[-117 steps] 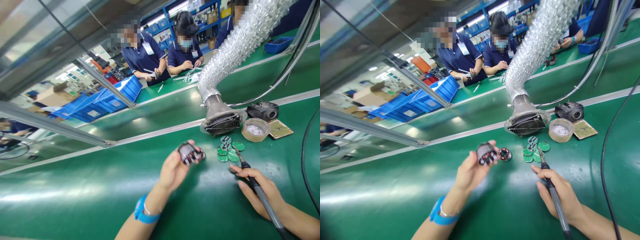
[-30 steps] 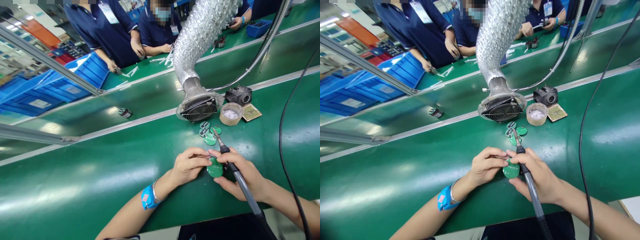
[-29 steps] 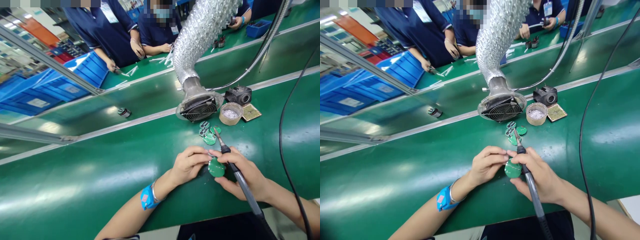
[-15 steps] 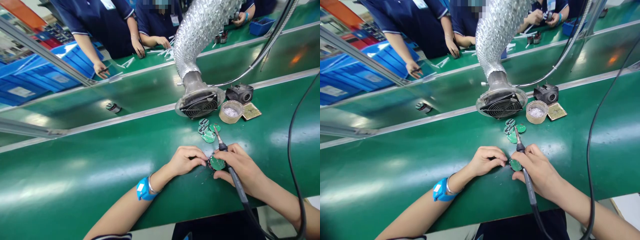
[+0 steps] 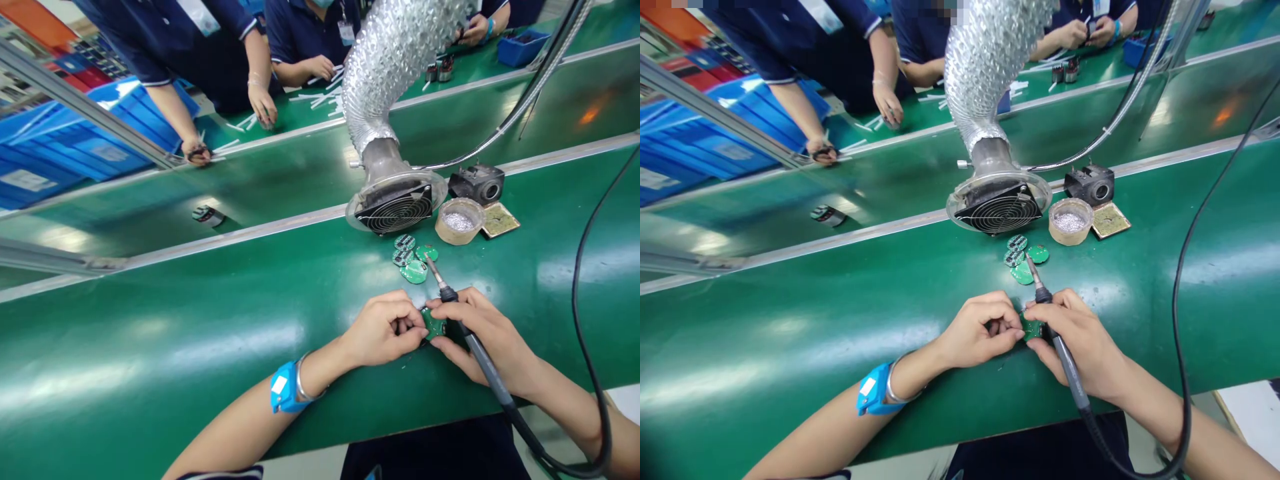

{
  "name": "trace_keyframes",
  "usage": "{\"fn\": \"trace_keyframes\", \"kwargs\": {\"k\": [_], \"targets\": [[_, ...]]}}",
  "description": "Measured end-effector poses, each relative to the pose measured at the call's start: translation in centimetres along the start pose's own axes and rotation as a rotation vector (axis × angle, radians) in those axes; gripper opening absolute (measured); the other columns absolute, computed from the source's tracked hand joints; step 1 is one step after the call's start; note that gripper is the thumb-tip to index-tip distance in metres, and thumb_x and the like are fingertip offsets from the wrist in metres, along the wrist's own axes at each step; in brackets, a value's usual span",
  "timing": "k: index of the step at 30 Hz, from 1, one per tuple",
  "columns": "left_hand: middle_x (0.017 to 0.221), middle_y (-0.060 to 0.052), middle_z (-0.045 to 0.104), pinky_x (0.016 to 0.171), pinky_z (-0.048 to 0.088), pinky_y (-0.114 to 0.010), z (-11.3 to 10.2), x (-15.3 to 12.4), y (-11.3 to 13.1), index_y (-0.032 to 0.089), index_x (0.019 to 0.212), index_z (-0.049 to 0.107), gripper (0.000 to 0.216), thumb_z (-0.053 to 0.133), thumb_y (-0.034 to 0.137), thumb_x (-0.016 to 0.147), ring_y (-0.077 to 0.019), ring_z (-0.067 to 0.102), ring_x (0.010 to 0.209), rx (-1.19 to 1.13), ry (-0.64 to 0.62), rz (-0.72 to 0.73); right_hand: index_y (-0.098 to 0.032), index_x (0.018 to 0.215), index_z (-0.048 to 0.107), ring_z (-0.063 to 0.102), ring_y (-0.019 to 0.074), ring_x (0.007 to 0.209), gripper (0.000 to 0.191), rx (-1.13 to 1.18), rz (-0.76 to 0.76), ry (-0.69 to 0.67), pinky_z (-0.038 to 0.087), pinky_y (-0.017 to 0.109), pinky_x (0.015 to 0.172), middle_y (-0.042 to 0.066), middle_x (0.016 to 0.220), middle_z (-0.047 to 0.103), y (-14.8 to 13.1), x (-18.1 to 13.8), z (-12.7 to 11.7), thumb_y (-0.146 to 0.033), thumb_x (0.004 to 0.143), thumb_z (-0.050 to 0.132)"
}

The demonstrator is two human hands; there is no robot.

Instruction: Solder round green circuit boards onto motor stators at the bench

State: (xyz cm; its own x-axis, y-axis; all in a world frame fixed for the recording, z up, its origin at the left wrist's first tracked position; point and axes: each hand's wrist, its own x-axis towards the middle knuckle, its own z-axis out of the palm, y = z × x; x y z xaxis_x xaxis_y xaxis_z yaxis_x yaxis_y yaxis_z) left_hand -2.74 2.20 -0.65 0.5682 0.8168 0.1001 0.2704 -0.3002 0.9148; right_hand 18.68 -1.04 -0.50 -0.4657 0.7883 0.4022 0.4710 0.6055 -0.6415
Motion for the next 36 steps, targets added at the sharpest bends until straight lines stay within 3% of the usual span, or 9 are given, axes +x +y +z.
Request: {"fn": "trace_keyframes", "kwargs": {"k": [3, 7, 11, 14, 19, 23, 27, 36], "targets": [[0.069, 0.001, 0.054, 0.046, 0.039, -0.014, 0.1, 0.1, 0.2, 0.012, 0.072, 0.068, 0.004, 0.068, 0.014, 0.075, -0.0032, 0.044, 0.049, -0.015, -0.015, -0.039, -0.022, 0.119, 0.052, 0.058, 0.0208, 0.087, 0.037, 0.001, 0.002, 0.072, 0.053, 0.038, 0.076, 0.008, 0.11, 0.068, -0.3, 0.0, 0.1, -0.013, 0.085, 0.063], [0.071, 0.001, 0.054, 0.046, 0.039, -0.014, 0.0, 0.2, 0.3, 0.012, 0.074, 0.068, 0.005, 0.066, 0.016, 0.076, -0.0032, 0.044, 0.05, -0.052, -0.047, -0.084, -0.023, 0.114, 0.055, 0.054, 0.0163, 0.071, 0.034, 0.003, -0.065, 0.158, 0.049, 0.031, 0.066, 0.002, 0.084, 0.066, -0.6, 0.1, 0.7, -0.004, 0.086, 0.056], [0.071, 0.0, 0.053, 0.046, 0.038, -0.014, 0.1, 0.2, 0.3, 0.012, 0.071, 0.064, 0.011, 0.065, 0.02, 0.078, -0.0039, 0.045, 0.051, -0.14, -0.059, -0.159, -0.02, 0.12, 0.056, 0.045, 0.0159, 0.065, 0.037, -0.083, -0.143, 0.059, 0.045, 0.031, 0.064, -0.001, 0.067, 0.051, 0.0, -0.2, 1.4, -0.003, 0.089, 0.045], [0.071, 0.001, 0.052, 0.044, 0.036, -0.014, 0.4, 0.1, 0.2, 0.012, 0.07, 0.062, 0.006, 0.064, 0.015, 0.074, -0.0032, 0.043, 0.05, -0.146, -0.038, -0.176, -0.018, 0.126, 0.053, 0.045, 0.0166, 0.067, 0.041, -0.075, -0.16, 0.011, 0.046, 0.032, 0.065, 0.0, 0.068, 0.051, 0.0, -0.4, 1.0, -0.003, 0.09, 0.045], [0.07, 0.001, 0.052, 0.046, 0.038, -0.015, 0.9, -0.2, 0.4, 0.013, 0.069, 0.064, 0.004, 0.063, 0.012, 0.073, -0.0038, 0.045, 0.051, -0.035, -0.003, -0.17, -0.023, 0.13, 0.054, 0.053, 0.0144, 0.064, 0.048, -0.026, -0.034, 0.088, 0.049, 0.029, 0.059, 0.001, 0.076, 0.061, -2.0, -0.4, -1.9, 0.0, 0.088, 0.05], [0.069, 0.001, 0.053, 0.045, 0.037, -0.015, 1.0, -0.3, 0.6, 0.014, 0.069, 0.064, 0.004, 0.064, 0.012, 0.073, -0.0045, 0.046, 0.051, 0.018, 0.033, -0.168, -0.019, 0.134, 0.053, 0.06, 0.0183, 0.071, 0.049, -0.063, -0.015, 0.078, 0.052, 0.033, 0.059, 0.006, 0.084, 0.065, -3.7, -1.6, -3.8, -0.008, 0.086, 0.054], [0.068, 0.001, 0.052, 0.044, 0.038, -0.015, 1.2, -0.4, 0.8, 0.014, 0.067, 0.063, 0.005, 0.062, 0.011, 0.071, -0.0051, 0.046, 0.051, 0.027, 0.065, -0.159, -0.019, 0.12, 0.06, 0.065, 0.022, 0.071, 0.039, -0.125, 0.033, 0.087, 0.053, 0.036, 0.058, 0.008, 0.084, 0.068, -4.7, -2.8, -3.9, -0.009, 0.083, 0.053], [0.067, 0.001, 0.053, 0.045, 0.038, -0.016, 1.4, -0.5, 0.9, 0.014, 0.067, 0.062, 0.004, 0.061, 0.012, 0.071, -0.0053, 0.046, 0.051, 0.08, 0.095, -0.144, -0.019, 0.108, 0.06, 0.066, 0.0214, 0.067, 0.031, -0.191, -0.029, 0.098, 0.053, 0.036, 0.059, 0.006, 0.076, 0.068, -5.1, -2.2, -3.3, -0.009, 0.08, 0.052]]}}
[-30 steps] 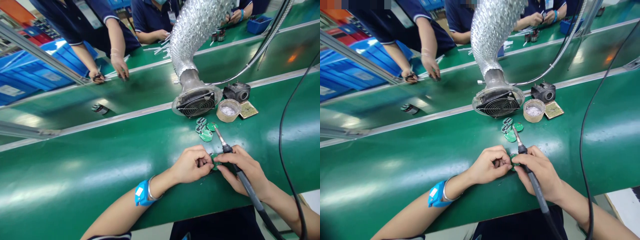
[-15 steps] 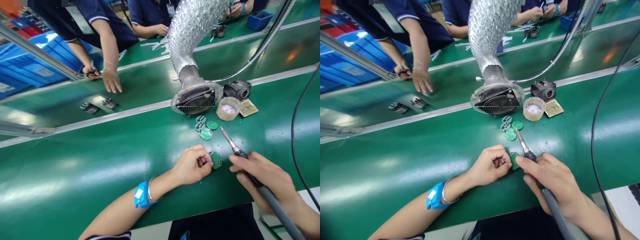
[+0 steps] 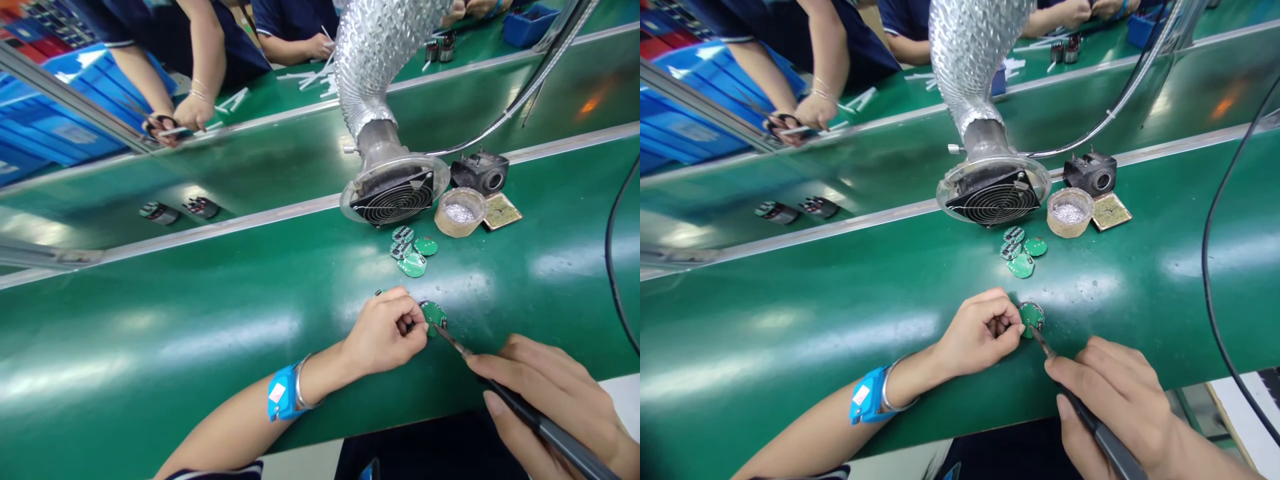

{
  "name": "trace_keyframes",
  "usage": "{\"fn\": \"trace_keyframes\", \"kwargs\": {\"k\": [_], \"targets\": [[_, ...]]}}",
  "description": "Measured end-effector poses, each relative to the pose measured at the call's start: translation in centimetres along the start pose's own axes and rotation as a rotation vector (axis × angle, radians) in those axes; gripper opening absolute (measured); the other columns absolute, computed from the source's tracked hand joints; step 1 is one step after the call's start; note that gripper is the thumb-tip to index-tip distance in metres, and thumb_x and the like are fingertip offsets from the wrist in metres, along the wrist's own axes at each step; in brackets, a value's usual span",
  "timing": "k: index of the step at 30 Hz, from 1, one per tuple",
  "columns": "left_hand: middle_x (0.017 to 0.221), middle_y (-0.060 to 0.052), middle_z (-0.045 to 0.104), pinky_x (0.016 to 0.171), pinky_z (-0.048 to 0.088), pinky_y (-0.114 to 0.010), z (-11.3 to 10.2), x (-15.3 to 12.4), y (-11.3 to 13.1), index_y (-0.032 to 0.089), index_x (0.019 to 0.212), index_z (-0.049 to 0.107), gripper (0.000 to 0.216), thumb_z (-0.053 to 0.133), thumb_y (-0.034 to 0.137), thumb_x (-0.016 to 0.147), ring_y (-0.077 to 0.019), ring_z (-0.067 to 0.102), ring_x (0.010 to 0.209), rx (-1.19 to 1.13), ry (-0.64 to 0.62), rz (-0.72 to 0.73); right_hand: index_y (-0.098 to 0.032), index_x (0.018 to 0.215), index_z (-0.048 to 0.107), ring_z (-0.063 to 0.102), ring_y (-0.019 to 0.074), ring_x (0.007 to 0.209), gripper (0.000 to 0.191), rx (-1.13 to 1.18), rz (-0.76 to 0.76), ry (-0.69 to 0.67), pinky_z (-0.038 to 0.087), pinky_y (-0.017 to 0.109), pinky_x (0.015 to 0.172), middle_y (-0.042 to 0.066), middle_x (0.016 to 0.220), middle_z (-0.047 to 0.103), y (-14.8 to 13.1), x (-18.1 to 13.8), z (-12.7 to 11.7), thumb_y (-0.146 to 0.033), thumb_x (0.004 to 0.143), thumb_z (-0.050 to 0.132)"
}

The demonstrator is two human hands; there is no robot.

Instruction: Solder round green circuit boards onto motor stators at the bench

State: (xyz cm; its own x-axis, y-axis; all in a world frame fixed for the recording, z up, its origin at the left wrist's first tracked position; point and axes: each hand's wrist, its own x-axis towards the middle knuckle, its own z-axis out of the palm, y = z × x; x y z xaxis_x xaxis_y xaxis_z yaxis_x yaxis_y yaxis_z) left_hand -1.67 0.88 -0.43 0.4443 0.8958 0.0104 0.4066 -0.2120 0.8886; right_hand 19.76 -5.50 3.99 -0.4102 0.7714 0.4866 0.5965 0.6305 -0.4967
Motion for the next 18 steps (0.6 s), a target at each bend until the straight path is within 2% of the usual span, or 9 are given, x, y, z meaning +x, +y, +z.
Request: {"fn": "trace_keyframes", "kwargs": {"k": [9, 13, 16, 18], "targets": [[0.066, 0.002, 0.052, 0.046, 0.039, -0.017, 0.3, -0.2, 0.1, 0.016, 0.068, 0.061, 0.005, 0.06, 0.013, 0.072, -0.006, 0.046, 0.051, 0.044, 0.038, 0.02, -0.018, 0.109, 0.062, 0.064, 0.0218, 0.065, 0.033, 0.007, -0.004, -0.031, 0.053, 0.036, 0.054, 0.007, 0.075, 0.067, -0.4, 0.1, -0.1, -0.009, 0.078, 0.055], [0.066, 0.002, 0.052, 0.047, 0.038, -0.017, 0.3, -0.2, 0.2, 0.015, 0.067, 0.061, 0.005, 0.06, 0.011, 0.071, -0.0058, 0.046, 0.051, 0.05, 0.045, 0.029, -0.021, 0.113, 0.061, 0.065, 0.0229, 0.071, 0.035, 0.013, 0.08, -0.005, 0.054, 0.037, 0.059, 0.007, 0.08, 0.067, -0.2, -0.5, -0.3, -0.009, 0.081, 0.053], [0.065, 0.001, 0.052, 0.047, 0.038, -0.017, 0.4, -0.2, 0.3, 0.014, 0.066, 0.061, 0.005, 0.06, 0.011, 0.07, -0.0061, 0.046, 0.051, 0.063, 0.042, 0.03, -0.022, 0.124, 0.057, 0.064, 0.0196, 0.066, 0.043, 0.061, 0.081, 0.044, 0.053, 0.034, 0.057, 0.004, 0.079, 0.067, 0.6, -0.5, 0.4, -0.008, 0.083, 0.055], [0.065, 0.001, 0.052, 0.047, 0.038, -0.017, 0.4, -0.1, 0.5, 0.014, 0.067, 0.061, 0.005, 0.06, 0.01, 0.07, -0.0063, 0.046, 0.051, 0.078, 0.037, 0.025, -0.021, 0.128, 0.055, 0.067, 0.0185, 0.073, 0.046, 0.067, 0.057, 0.072, 0.056, 0.032, 0.065, 0.004, 0.086, 0.069, 1.5, 0.0, 1.5, -0.005, 0.084, 0.056]]}}
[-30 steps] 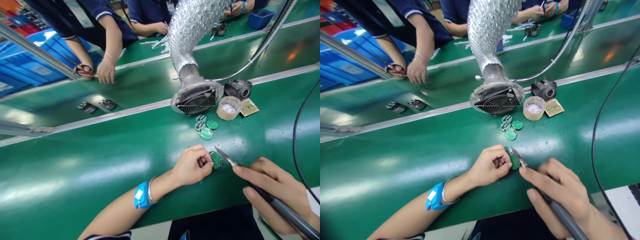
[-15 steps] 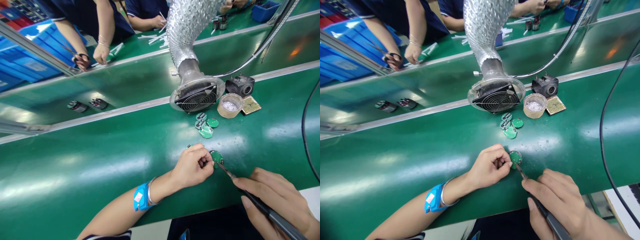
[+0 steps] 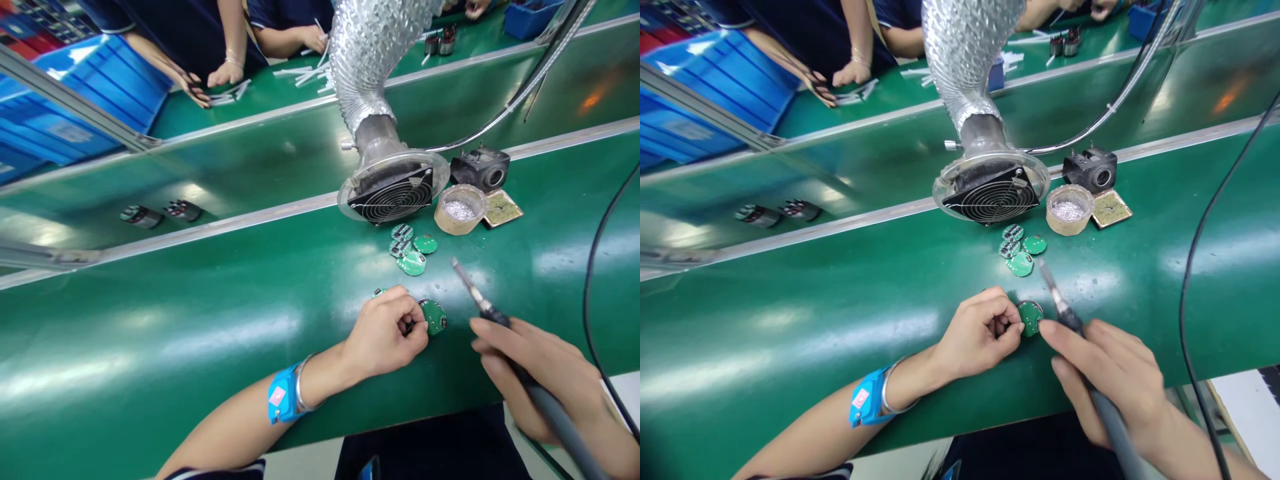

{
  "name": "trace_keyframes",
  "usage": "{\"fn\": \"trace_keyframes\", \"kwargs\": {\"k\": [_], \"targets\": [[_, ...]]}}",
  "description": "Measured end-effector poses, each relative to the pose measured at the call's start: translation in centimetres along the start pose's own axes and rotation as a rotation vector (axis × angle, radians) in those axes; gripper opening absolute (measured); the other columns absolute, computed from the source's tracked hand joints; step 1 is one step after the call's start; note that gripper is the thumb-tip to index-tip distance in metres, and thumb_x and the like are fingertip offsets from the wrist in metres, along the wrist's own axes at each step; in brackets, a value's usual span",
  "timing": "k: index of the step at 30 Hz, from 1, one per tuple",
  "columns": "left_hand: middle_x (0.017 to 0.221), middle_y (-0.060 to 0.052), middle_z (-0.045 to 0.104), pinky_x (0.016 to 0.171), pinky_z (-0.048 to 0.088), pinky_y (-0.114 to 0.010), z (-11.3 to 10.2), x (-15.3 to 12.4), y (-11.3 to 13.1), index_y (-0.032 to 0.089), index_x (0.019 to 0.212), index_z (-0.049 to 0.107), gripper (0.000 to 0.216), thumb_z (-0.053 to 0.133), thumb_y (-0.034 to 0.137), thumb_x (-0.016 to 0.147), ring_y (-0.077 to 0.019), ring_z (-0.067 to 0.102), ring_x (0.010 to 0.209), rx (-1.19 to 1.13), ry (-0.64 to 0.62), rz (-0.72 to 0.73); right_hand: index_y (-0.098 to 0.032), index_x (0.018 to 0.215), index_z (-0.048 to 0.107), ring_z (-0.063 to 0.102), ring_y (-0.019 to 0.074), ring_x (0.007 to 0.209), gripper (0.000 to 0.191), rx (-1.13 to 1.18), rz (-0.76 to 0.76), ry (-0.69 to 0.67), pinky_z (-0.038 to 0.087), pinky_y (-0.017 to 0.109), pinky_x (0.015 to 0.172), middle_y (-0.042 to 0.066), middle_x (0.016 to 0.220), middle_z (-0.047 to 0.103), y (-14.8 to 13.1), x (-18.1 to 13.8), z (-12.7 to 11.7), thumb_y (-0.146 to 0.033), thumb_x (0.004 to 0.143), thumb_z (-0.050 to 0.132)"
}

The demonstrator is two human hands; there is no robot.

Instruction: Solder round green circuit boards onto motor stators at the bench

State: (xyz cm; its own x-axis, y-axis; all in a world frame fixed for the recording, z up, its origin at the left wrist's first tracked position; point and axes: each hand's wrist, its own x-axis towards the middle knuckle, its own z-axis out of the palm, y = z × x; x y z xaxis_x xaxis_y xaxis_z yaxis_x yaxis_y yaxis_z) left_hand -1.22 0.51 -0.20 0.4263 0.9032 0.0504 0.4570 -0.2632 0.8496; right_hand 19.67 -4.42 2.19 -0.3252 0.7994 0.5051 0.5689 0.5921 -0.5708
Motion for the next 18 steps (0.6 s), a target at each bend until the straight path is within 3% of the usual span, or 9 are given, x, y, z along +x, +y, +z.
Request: {"fn": "trace_keyframes", "kwargs": {"k": [4, 8, 10, 12, 15, 18], "targets": [[0.07, 0.001, 0.054, 0.048, 0.042, -0.018, -0.9, 0.0, -0.3, 0.015, 0.074, 0.062, 0.005, 0.059, 0.011, 0.074, -0.0071, 0.049, 0.053, 0.012, -0.032, 0.044, -0.02, 0.118, 0.058, 0.064, 0.0217, 0.108, 0.035, 0.081, -0.019, -0.079, 0.054, 0.037, 0.094, 0.009, 0.114, 0.068, 1.5, 0.9, 2.5, -0.004, 0.087, 0.056], [0.087, -0.005, 0.062, 0.061, 0.05, -0.022, -2.9, -0.9, -2.3, 0.016, 0.1, 0.063, 0.02, 0.052, 0.01, 0.085, -0.0127, 0.061, 0.073, 0.128, -0.108, 0.275, -0.018, 0.114, 0.058, 0.063, 0.0205, 0.11, 0.032, 0.114, -0.031, -0.099, 0.054, 0.036, 0.095, 0.011, 0.115, 0.068, 2.0, 1.0, 3.6, -0.002, 0.087, 0.056], [0.091, -0.006, 0.064, 0.064, 0.05, -0.022, -3.5, -1.4, -3.4, 0.018, 0.1, 0.065, 0.018, 0.054, 0.012, 0.089, -0.0133, 0.062, 0.076, 0.228, -0.156, 0.423, -0.018, 0.115, 0.058, 0.064, 0.0209, 0.109, 0.033, 0.097, -0.043, -0.092, 0.054, 0.035, 0.094, 0.011, 0.115, 0.068, 2.0, 0.8, 3.6, -0.003, 0.086, 0.057], [0.088, -0.004, 0.065, 0.062, 0.05, -0.02, -3.5, -1.7, -4.0, 0.018, 0.095, 0.068, 0.012, 0.058, 0.016, 0.09, -0.0109, 0.062, 0.07, 0.187, -0.151, 0.481, -0.017, 0.115, 0.058, 0.064, 0.0211, 0.107, 0.033, 0.082, -0.05, -0.089, 0.054, 0.035, 0.093, 0.011, 0.113, 0.069, 2.2, 0.6, 3.6, -0.003, 0.085, 0.059], [0.079, -0.003, 0.065, 0.059, 0.049, -0.018, -2.7, -1.3, -3.5, 0.016, 0.087, 0.072, 0.008, 0.068, 0.023, 0.086, -0.0087, 0.06, 0.063, -0.08, -0.051, 0.337, -0.017, 0.116, 0.058, 0.064, 0.0213, 0.106, 0.035, 0.071, -0.054, -0.081, 0.054, 0.036, 0.093, 0.01, 0.111, 0.07, 2.4, 0.4, 3.7, -0.004, 0.084, 0.061], [0.071, -0.001, 0.061, 0.051, 0.046, -0.017, -2.0, -0.3, -1.9, 0.013, 0.076, 0.072, 0.015, 0.078, 0.027, 0.076, -0.0065, 0.053, 0.054, -0.231, -0.061, 0.107, -0.019, 0.118, 0.057, 0.061, 0.0232, 0.11, 0.038, 0.108, -0.043, -0.051, 0.053, 0.04, 0.093, 0.01, 0.115, 0.068, 2.3, 0.6, 3.6, -0.006, 0.083, 0.062]]}}
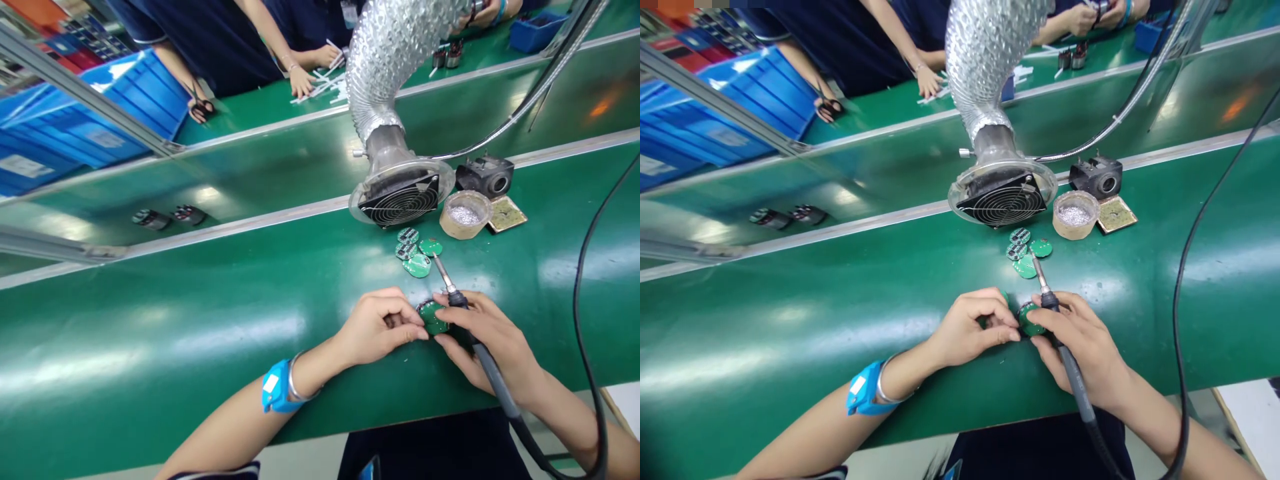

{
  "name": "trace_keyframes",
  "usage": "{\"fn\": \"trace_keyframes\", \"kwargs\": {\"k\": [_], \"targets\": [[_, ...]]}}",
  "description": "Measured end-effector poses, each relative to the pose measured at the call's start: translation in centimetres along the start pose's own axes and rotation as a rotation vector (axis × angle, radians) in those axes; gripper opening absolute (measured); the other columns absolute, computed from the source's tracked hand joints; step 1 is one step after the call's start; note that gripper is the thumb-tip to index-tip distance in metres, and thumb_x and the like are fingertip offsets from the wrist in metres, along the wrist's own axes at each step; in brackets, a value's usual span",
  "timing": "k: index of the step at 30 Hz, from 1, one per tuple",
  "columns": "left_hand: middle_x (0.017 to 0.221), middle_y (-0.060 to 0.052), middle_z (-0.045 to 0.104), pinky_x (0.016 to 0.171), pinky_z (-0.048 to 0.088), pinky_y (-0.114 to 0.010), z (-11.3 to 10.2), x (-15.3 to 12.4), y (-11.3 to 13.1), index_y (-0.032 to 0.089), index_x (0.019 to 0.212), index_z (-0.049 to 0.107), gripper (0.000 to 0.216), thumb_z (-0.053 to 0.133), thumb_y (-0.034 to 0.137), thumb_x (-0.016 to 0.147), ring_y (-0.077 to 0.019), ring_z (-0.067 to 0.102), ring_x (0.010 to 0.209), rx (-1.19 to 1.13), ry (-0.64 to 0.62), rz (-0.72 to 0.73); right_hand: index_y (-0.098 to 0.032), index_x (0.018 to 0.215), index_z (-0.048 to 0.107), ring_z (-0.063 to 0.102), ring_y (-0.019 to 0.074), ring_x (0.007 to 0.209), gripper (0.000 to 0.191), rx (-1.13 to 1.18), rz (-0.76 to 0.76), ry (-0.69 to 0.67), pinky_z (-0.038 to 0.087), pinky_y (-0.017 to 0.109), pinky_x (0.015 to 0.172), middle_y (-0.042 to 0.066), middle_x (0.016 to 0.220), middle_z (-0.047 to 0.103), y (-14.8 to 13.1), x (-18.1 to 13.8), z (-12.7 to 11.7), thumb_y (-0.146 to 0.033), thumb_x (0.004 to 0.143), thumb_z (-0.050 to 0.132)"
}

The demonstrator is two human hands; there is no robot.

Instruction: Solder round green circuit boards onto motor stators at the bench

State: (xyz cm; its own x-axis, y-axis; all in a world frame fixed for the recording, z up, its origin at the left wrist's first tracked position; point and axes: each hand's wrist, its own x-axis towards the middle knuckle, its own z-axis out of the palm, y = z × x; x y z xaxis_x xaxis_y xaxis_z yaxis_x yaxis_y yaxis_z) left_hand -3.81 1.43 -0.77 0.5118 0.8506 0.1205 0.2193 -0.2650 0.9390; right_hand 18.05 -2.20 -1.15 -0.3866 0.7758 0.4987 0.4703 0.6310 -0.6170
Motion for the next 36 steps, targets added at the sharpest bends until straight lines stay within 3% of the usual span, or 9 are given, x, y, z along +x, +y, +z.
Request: {"fn": "trace_keyframes", "kwargs": {"k": [3, 9, 15, 17, 20, 22, 26, 29, 36], "targets": [[0.066, 0.001, 0.055, 0.048, 0.041, -0.015, 0.5, 0.8, 1.1, 0.012, 0.07, 0.072, 0.014, 0.08, 0.023, 0.073, -0.0046, 0.049, 0.05, -0.003, -0.043, -0.103, -0.02, 0.115, 0.058, 0.061, 0.0233, 0.103, 0.038, 0.054, 0.029, 0.08, 0.054, 0.04, 0.086, 0.008, 0.107, 0.07, -0.7, 0.6, -0.1, -0.005, 0.08, 0.064], [0.064, 0.004, 0.05, 0.048, 0.038, -0.014, 0.9, 1.0, 1.6, 0.012, 0.066, 0.067, 0.01, 0.074, 0.012, 0.073, -0.0037, 0.046, 0.051, 0.079, -0.069, -0.128, -0.023, 0.111, 0.056, 0.061, 0.0175, 0.08, 0.034, 0.024, -0.039, 0.135, 0.051, 0.035, 0.078, 0.001, 0.087, 0.068, -1.7, 1.7, 0.1, -0.002, 0.084, 0.059], [0.07, 0.001, 0.054, 0.047, 0.04, -0.015, 1.3, 0.7, 1.4, 0.013, 0.072, 0.067, 0.01, 0.068, 0.021, 0.078, -0.0049, 0.048, 0.051, -0.04, -0.089, -0.197, -0.024, 0.109, 0.059, 0.054, 0.0223, 0.088, 0.029, -0.116, 0.08, -0.093, 0.05, 0.037, 0.076, 0.003, 0.083, 0.062, -0.5, -0.7, 1.1, -0.006, 0.088, 0.051], [0.071, 0.0, 0.054, 0.046, 0.04, -0.016, 1.6, 0.5, 1.4, 0.012, 0.073, 0.065, 0.006, 0.063, 0.016, 0.077, -0.0055, 0.049, 0.052, -0.024, -0.051, -0.168, -0.023, 0.112, 0.059, 0.053, 0.0227, 0.089, 0.03, -0.154, 0.037, -0.097, 0.05, 0.039, 0.08, 0.003, 0.081, 0.06, -0.2, -1.3, 1.2, -0.006, 0.089, 0.051], [0.069, 0.0, 0.054, 0.049, 0.04, -0.016, 2.1, 0.1, 1.3, 0.013, 0.072, 0.066, 0.007, 0.061, 0.009, 0.072, -0.0061, 0.049, 0.053, 0.117, 0.014, -0.054, -0.019, 0.119, 0.058, 0.057, 0.0196, 0.088, 0.037, -0.151, -0.071, 0.01, 0.05, 0.039, 0.086, 0.004, 0.088, 0.064, -0.4, -1.6, 0.4, -0.001, 0.087, 0.051], [0.068, 0.0, 0.055, 0.05, 0.04, -0.017, 2.3, -0.1, 1.4, 0.014, 0.072, 0.067, 0.009, 0.061, 0.007, 0.071, -0.0064, 0.049, 0.054, 0.195, 0.034, 0.005, -0.019, 0.122, 0.057, 0.06, 0.0178, 0.089, 0.042, -0.134, -0.064, 0.063, 0.051, 0.036, 0.085, 0.004, 0.095, 0.067, -0.9, -1.5, -0.8, 0.002, 0.086, 0.052], [0.068, -0.001, 0.057, 0.05, 0.041, -0.017, 2.6, -0.1, 1.4, 0.014, 0.072, 0.067, 0.007, 0.062, 0.009, 0.073, -0.0062, 0.049, 0.053, 0.234, 0.054, 0.036, -0.019, 0.128, 0.056, 0.062, 0.0171, 0.079, 0.044, -0.113, 0.02, 0.077, 0.053, 0.031, 0.067, 0.004, 0.086, 0.065, -2.8, -1.3, -3.6, -0.005, 0.087, 0.055], [0.066, -0.001, 0.057, 0.049, 0.041, -0.016, 2.6, 0.0, 1.4, 0.013, 0.071, 0.066, 0.006, 0.062, 0.01, 0.073, -0.0063, 0.049, 0.053, 0.251, 0.068, 0.051, -0.016, 0.117, 0.063, 0.062, 0.017, 0.069, 0.033, -0.123, 0.042, 0.054, 0.052, 0.03, 0.056, 0.006, 0.081, 0.064, -4.1, -1.4, -5.0, -0.01, 0.086, 0.054], [0.067, -0.001, 0.058, 0.047, 0.042, -0.015, 2.7, -0.1, 1.4, 0.014, 0.072, 0.066, 0.006, 0.061, 0.01, 0.074, -0.0056, 0.05, 0.051, 0.277, 0.111, 0.097, -0.013, 0.101, 0.065, 0.066, 0.0183, 0.07, 0.024, -0.115, 0.011, 0.026, 0.052, 0.03, 0.058, 0.008, 0.079, 0.069, -4.6, -1.6, -4.7, -0.008, 0.083, 0.05]]}}
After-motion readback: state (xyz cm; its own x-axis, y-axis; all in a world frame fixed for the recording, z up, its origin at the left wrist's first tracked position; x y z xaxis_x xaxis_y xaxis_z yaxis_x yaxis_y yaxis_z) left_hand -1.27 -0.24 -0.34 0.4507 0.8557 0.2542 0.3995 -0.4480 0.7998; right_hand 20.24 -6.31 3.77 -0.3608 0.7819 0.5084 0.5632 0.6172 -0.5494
